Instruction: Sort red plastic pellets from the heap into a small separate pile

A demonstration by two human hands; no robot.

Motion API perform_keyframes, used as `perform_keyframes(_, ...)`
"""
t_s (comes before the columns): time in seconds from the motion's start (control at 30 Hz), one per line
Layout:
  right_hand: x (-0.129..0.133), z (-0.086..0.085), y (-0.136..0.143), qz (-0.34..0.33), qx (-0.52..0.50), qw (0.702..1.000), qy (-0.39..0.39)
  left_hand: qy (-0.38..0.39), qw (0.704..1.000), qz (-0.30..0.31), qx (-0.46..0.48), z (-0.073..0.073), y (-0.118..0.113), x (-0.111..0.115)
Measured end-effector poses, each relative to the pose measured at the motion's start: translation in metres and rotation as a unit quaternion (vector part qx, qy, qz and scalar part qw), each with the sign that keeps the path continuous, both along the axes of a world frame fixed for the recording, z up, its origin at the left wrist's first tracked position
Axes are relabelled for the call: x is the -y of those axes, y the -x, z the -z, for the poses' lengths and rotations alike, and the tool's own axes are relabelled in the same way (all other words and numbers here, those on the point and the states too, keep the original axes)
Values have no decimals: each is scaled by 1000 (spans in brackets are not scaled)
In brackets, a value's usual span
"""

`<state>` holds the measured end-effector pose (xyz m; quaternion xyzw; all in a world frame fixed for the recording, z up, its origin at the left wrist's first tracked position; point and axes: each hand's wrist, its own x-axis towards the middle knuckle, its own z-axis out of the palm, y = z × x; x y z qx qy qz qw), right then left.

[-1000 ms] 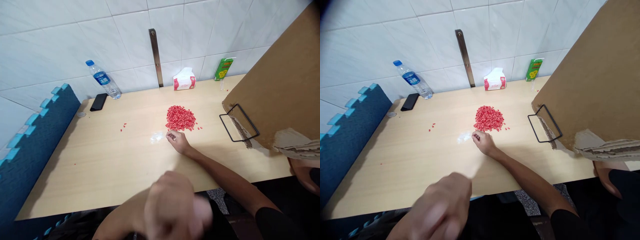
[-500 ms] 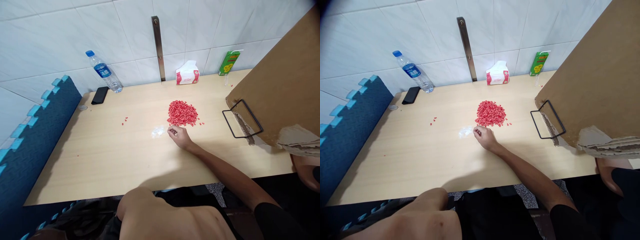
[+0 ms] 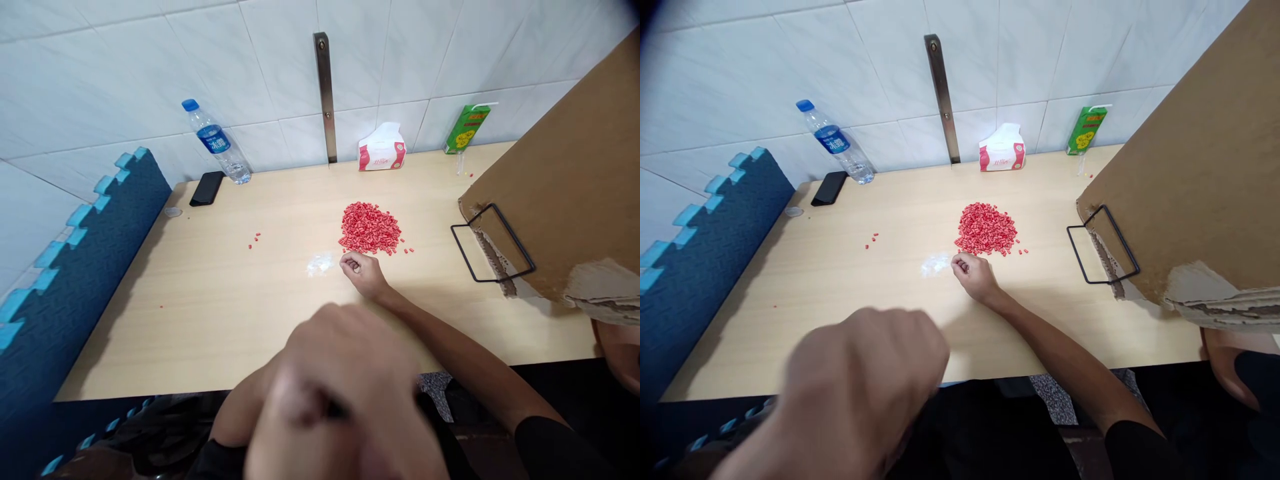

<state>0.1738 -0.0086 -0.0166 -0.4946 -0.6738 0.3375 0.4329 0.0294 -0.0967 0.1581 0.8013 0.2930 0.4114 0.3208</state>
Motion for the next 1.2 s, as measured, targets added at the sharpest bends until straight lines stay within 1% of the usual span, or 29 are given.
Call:
perform_keyframes(0.03,0,-1,-1,-3,-4,1000,7,-8,1000,10,-4,4,-6,-11)
perform_keyframes(0.07,1,-2,-1,-11,-9,1000,14,-17,1000,13,-7,13,-10,-22)
perform_keyframes(0.1,1,-3,-1,-20,-16,1000,17,-54,999,-5,-3,24,-13,-34)
perform_keyframes(0.13,1,-3,-1,-26,-23,999,18,-96,995,-37,-4,38,-14,-45)
perform_keyframes(0.17,0,-3,-1,-26,-29,999,17,-118,990,-75,-19,55,-13,-57)
perform_keyframes(0.23,-1,-1,1,-6,-42,999,16,-135,978,-146,-66,88,-4,-77)
perform_keyframes(0.3,-3,1,2,13,-53,998,21,-160,964,-167,-131,115,7,-90)
perform_keyframes(0.33,-3,2,3,15,-59,998,23,-171,958,-170,-154,126,12,-93)
perform_keyframes(0.4,-4,2,4,16,-70,997,26,-178,951,-183,-175,140,19,-94)
perform_keyframes(0.47,-3,2,4,20,-70,997,29,-182,946,-189,-188,147,20,-93)
perform_keyframes(0.53,-3,1,3,26,-64,997,32,-188,944,-188,-198,150,19,-93)
perform_keyframes(0.7,-3,2,3,23,-69,997,29,-170,950,-161,-208,152,15,-94)
perform_keyframes(0.9,-3,3,3,24,-82,996,34,-134,957,-175,-191,152,14,-93)
perform_keyframes(0.97,-3,3,3,26,-83,996,37,-110,961,-188,-171,153,13,-93)
perform_keyframes(1.1,-3,4,2,28,-83,995,38,-29,972,-197,-124,154,11,-93)
perform_keyframes(1.2,-3,3,1,16,-117,992,49,18,974,-204,-94,153,10,-93)
